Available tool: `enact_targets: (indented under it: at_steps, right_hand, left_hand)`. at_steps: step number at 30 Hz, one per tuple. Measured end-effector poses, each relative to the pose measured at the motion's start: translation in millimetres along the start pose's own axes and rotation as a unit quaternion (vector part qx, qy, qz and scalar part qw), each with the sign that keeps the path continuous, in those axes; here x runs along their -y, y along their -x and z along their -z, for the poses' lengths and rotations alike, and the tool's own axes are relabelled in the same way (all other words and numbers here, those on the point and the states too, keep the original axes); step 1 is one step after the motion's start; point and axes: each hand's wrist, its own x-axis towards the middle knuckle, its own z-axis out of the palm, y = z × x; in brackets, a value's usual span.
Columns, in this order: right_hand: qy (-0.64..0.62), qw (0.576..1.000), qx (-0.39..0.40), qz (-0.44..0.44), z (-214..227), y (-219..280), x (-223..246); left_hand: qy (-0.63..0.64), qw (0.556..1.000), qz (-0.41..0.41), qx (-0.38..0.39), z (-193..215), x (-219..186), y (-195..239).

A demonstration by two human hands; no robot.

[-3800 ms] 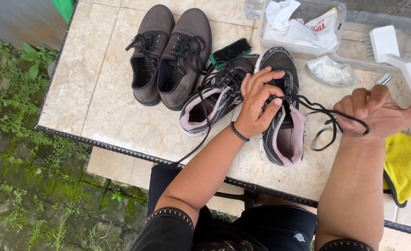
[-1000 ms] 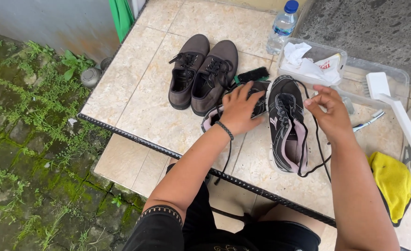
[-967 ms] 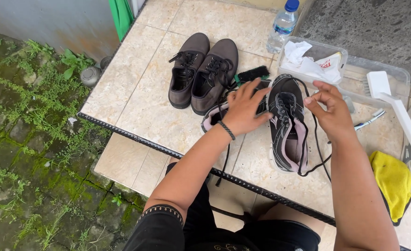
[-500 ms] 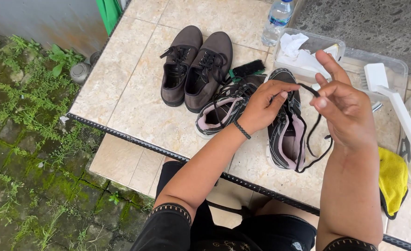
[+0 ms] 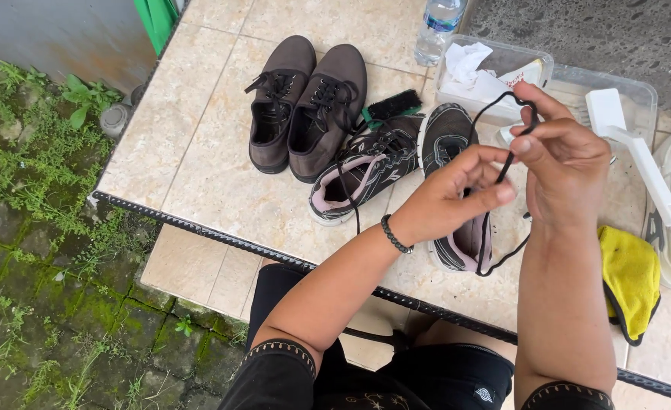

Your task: Threading laces through the eyelets of a black sneaker.

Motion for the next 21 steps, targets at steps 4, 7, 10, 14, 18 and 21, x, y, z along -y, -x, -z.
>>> enact_targets:
  at_steps: [4, 7, 10, 14, 18, 21]
  right_hand:
    - [-0.087, 0.992, -0.091, 0.011, 28, -1, -33]
    - [-0.049, 0.986, -0.159, -0.003, 43, -1, -45]
    - [0.045, 0.983, -0.169, 0.064, 39, 8, -60]
    - [0.061, 0.996, 0.018, -0.062, 19, 25, -81]
    - [0.058, 0.996, 0.054, -0.047, 10, 31, -102]
    - [0.042, 0.997, 0.003, -0.067, 15, 32, -102]
  left_hand:
    - [-0.037, 0.998, 0.06, 0.002, 9, -2, 6]
    - [-0.081, 0.993, 0.07, -0.052, 29, 9, 4]
    - [-0.01, 0.983, 0.061, -0.175, 40, 23, -4]
    - [-0.011, 0.979, -0.068, -0.193, 30, 40, -21]
    - [-0.024, 0.982, -0.076, -0.169, 15, 46, -31]
    - [-0.149, 0.964, -0.122, -0.183, 24, 51, -32]
